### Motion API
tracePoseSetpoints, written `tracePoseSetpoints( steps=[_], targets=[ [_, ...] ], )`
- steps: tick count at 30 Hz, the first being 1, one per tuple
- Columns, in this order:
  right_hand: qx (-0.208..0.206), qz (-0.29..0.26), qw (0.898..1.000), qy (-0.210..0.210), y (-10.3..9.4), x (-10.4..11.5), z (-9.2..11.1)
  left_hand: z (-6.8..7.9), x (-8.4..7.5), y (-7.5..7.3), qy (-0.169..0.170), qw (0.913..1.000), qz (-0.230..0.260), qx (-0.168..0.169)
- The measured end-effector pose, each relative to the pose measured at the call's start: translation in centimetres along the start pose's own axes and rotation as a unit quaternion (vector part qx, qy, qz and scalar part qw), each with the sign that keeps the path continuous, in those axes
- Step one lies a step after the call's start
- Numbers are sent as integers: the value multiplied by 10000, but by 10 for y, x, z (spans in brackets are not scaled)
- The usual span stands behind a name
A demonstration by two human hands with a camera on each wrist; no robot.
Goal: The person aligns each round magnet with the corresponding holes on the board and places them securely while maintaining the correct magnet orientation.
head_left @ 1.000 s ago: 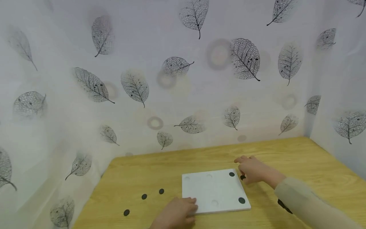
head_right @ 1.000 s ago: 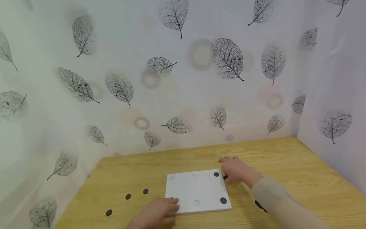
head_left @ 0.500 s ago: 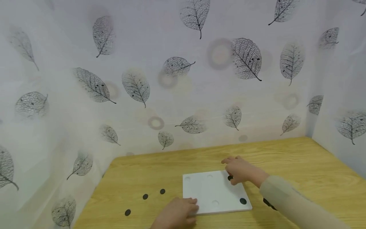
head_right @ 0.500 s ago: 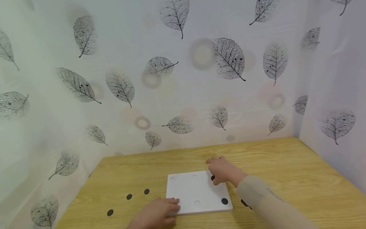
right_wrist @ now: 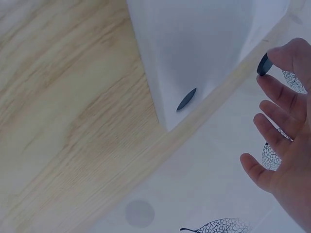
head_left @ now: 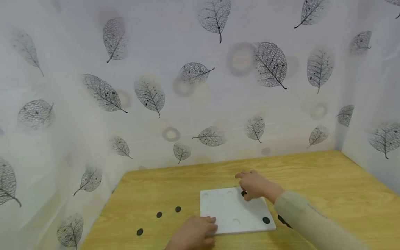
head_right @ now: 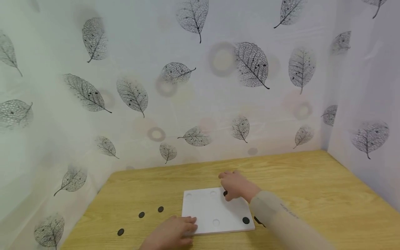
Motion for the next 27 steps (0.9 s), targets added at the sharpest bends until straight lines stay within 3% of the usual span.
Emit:
tracePoseSetpoints(
  steps=[20,27],
  targets=[
    [-83,-319,9995,-22,1,11,-23,0,3,3,-255,9983,430,299],
    [9,-266,9996,12,5,15,-29,0,1,1,-147,9990,390,172]
  ],
)
Point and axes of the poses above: each hand's wrist, its own z-axis away from the middle knuckle, its own y-axis out of the palm, x = y × z, the point moved 8 cm from there along -z, towards the middle knuckle, and after that the axes turned 7 degrees about y, right-handed, at the moved point
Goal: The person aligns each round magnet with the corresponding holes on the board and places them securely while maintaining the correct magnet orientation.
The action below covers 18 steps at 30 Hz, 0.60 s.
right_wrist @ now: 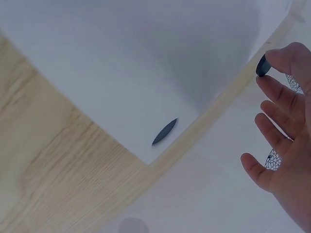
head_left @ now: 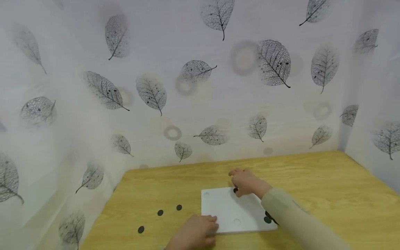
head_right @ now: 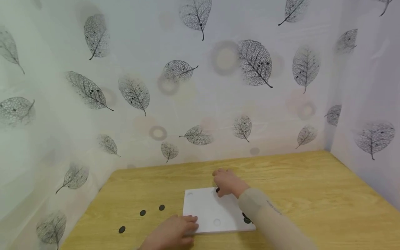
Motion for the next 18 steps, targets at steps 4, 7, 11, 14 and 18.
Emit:
tracePoseSetpoints(
  steps=[4,7,11,14,18],
  targets=[
    [34,116,9999,3,3,4,-3,1,-2,-3,67,9997,-139,-198],
    [72,194,9998,-50,6,8,-6,1,-2,-4,69,9995,-181,-234],
    [137,170,9997,-55,8,11,-8,1,-1,-1,8,9998,-116,-142],
    [165,181,9997,-14,9,12,-10,1,1,1,-20,9999,-85,-54],
    [184,167,9997,15,9,13,-13,0,2,2,-39,10000,-53,12]
  ],
)
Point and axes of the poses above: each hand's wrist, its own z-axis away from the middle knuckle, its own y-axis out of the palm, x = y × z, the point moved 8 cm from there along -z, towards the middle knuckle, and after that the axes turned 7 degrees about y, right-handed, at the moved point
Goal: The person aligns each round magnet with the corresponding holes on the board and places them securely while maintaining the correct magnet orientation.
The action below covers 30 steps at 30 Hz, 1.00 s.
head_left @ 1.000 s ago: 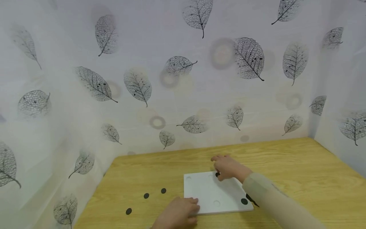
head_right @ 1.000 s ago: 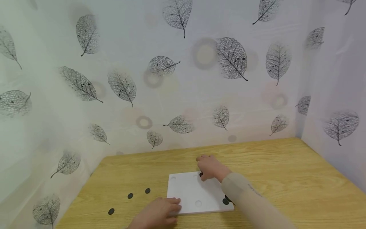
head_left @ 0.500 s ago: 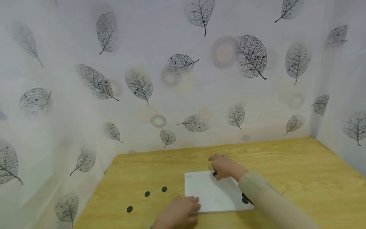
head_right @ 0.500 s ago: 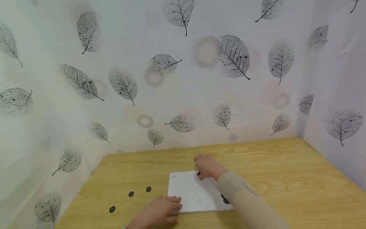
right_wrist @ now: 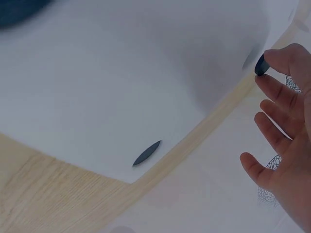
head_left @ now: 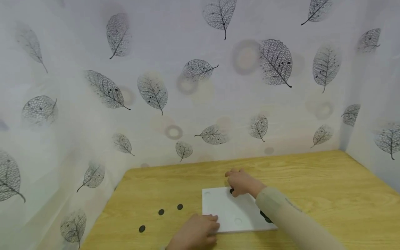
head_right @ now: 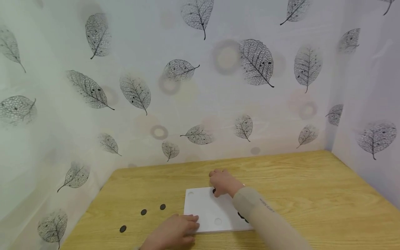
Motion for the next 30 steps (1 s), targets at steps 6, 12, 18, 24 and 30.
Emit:
tracePoseSetpoints(
  steps=[6,12,18,24,30],
  targets=[
    [41,-109,9999,79,1,1,-3,1,1,-1,-68,9999,86,28],
    [11,-55,10000,48,-1,4,-4,1,2,0,-74,9999,115,67],
    [94,-128,9998,106,2,2,-4,0,-1,-4,-1,10000,-36,-69],
    [112,25,9999,102,4,2,-7,0,0,-3,-105,9999,-5,2],
    [178,128,9997,70,6,4,-9,1,-1,-4,-130,9999,-3,13]
  ],
)
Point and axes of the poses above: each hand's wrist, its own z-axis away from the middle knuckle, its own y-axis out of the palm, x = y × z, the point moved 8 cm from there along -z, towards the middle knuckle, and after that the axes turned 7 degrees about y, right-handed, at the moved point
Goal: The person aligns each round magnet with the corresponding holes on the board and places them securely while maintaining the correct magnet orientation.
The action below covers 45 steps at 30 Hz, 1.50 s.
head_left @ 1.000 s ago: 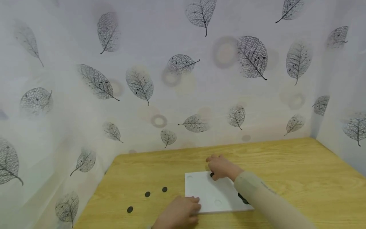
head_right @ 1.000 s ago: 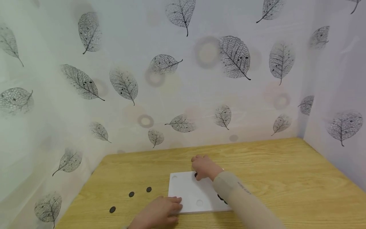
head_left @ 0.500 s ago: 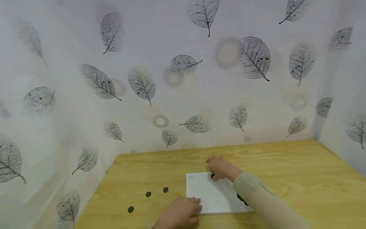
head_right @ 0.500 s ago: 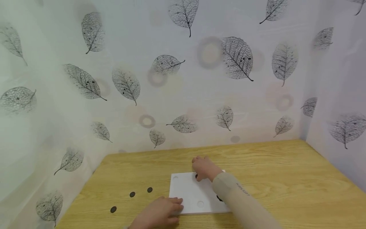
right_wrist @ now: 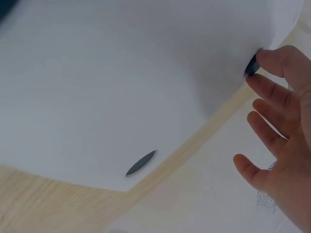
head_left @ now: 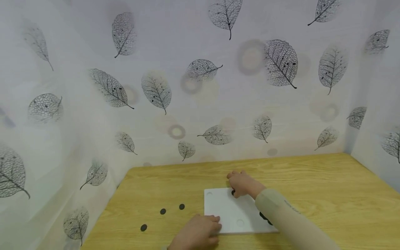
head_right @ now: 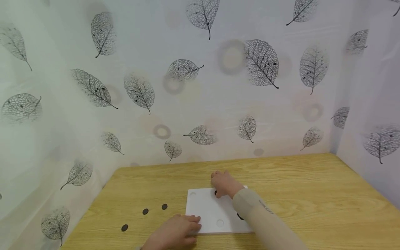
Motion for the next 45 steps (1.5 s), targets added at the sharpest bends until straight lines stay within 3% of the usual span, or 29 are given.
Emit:
tracePoseSetpoints(
  steps=[15,21,28,38,45],
  targets=[
    [-72,588,9982,-103,-6,11,7,-2,0,4,116,9999,0,59],
    [-92,507,9986,-155,-5,16,10,0,-3,4,151,9999,-15,20],
    [-143,659,9974,-260,-5,16,7,2,-4,-1,182,9993,-167,-290],
    [-294,730,9961,-405,-5,15,10,0,-4,1,51,10000,-73,-20],
    [-556,555,9958,-460,-11,12,8,0,-4,-2,155,9996,-132,-178]
  ],
)
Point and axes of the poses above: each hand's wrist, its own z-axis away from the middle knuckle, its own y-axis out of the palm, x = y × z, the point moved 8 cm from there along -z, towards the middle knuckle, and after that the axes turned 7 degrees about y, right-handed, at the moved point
